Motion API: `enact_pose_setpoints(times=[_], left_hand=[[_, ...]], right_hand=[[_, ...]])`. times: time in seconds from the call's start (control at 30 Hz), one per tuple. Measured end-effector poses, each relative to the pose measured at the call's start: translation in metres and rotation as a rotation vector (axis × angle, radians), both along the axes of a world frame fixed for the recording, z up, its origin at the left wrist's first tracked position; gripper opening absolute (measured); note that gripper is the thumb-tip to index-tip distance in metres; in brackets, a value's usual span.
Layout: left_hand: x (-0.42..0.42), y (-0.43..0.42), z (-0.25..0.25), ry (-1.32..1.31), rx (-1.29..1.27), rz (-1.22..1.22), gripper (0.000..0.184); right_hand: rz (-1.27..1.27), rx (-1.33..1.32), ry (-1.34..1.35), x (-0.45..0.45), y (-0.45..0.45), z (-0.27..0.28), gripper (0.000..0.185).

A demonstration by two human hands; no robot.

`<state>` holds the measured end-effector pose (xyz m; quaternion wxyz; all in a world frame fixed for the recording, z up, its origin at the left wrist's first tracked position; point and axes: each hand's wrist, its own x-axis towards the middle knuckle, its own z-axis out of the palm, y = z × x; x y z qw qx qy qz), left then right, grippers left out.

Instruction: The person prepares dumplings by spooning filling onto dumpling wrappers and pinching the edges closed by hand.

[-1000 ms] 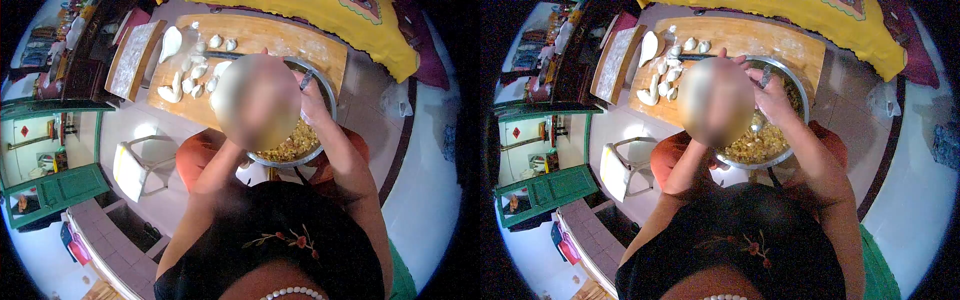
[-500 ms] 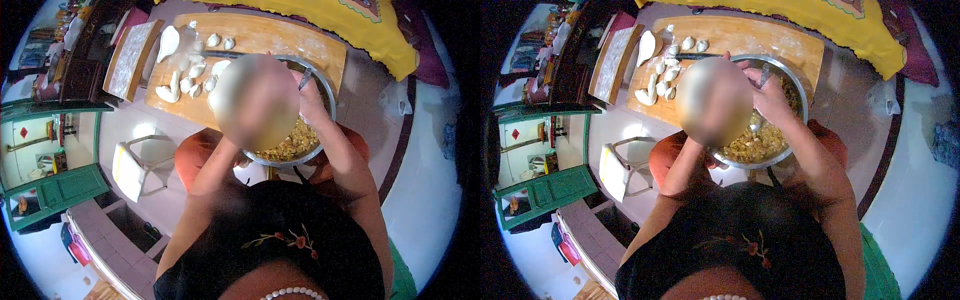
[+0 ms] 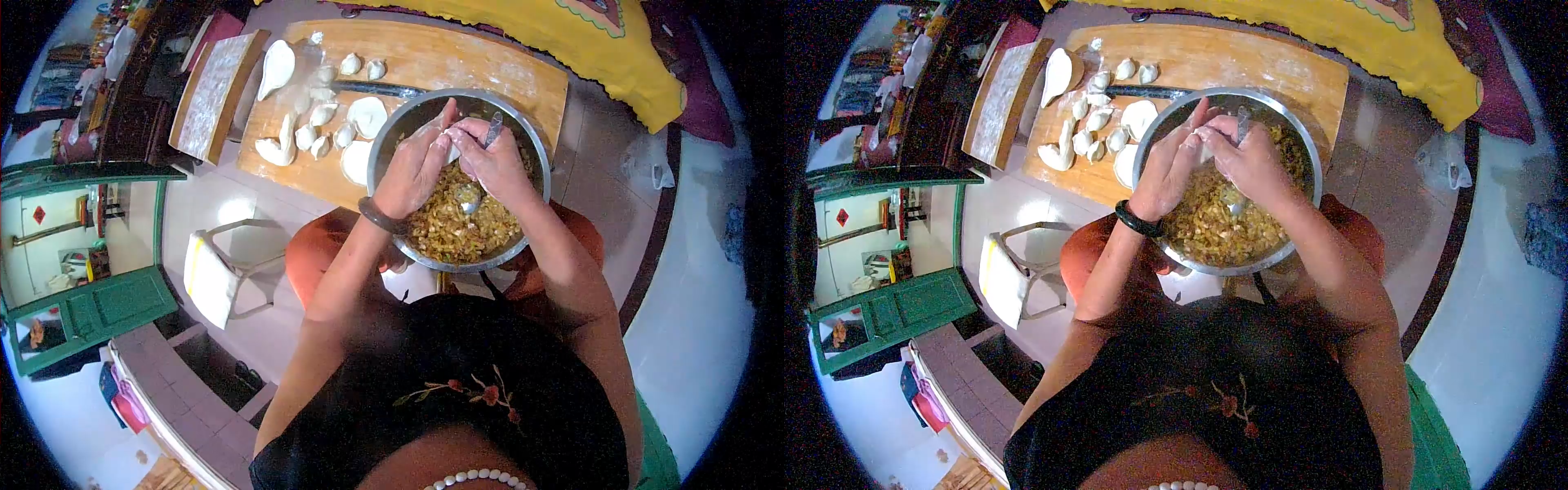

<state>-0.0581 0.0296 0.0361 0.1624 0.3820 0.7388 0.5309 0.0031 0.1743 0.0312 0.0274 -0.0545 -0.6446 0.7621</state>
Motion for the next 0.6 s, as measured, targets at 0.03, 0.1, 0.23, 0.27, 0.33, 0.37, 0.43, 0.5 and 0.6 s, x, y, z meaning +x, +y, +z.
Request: enact_pose_setpoints(times=[0.03, 0.1, 0.23, 0.27, 0.33, 0.37, 0.43, 0.5, 0.6], left_hand=[[0.000, -0.001, 0.000, 0.016, -0.010, 0.002, 0.048], [0.002, -0.001, 0.002, 0.004, 0.028, 0.030, 0.045], [0.009, 0.000, 0.010, -0.046, 0.076, 0.102, 0.045], [0.008, -0.002, 0.007, -0.072, 0.061, 0.116, 0.045], [0.003, -0.007, 0.002, -0.124, 0.035, 0.143, 0.045], [0.002, -0.009, 0.001, -0.230, 0.062, 0.163, 0.045], [0.001, -0.012, 0.005, -0.441, 0.117, 0.201, 0.044], [-0.004, -0.012, 0.012, -0.514, 0.185, 0.168, 0.049], [-0.009, -0.015, 0.020, -0.760, 0.304, 0.084, 0.055]], right_hand=[[0.005, -0.003, 0.008, 0.000, 0.000, -0.001, 0.015], [0.015, -0.010, 0.023, 0.000, 0.000, -0.005, 0.015], [-0.044, 0.062, 0.062, -0.001, -0.004, -0.003, 0.016], [-0.069, 0.070, 0.072, -0.001, -0.005, -0.005, 0.017], [-0.120, 0.049, 0.065, -0.002, -0.005, -0.004, 0.022], [-0.145, 0.022, 0.048, -0.002, -0.004, -0.002, 0.025], [-0.167, -0.015, 0.026, -0.005, -0.002, -0.001, 0.032], [-0.164, -0.030, 0.013, -0.009, 0.003, -0.004, 0.038], [-0.125, -0.055, 0.030, -0.014, -0.002, -0.002, 0.052]])
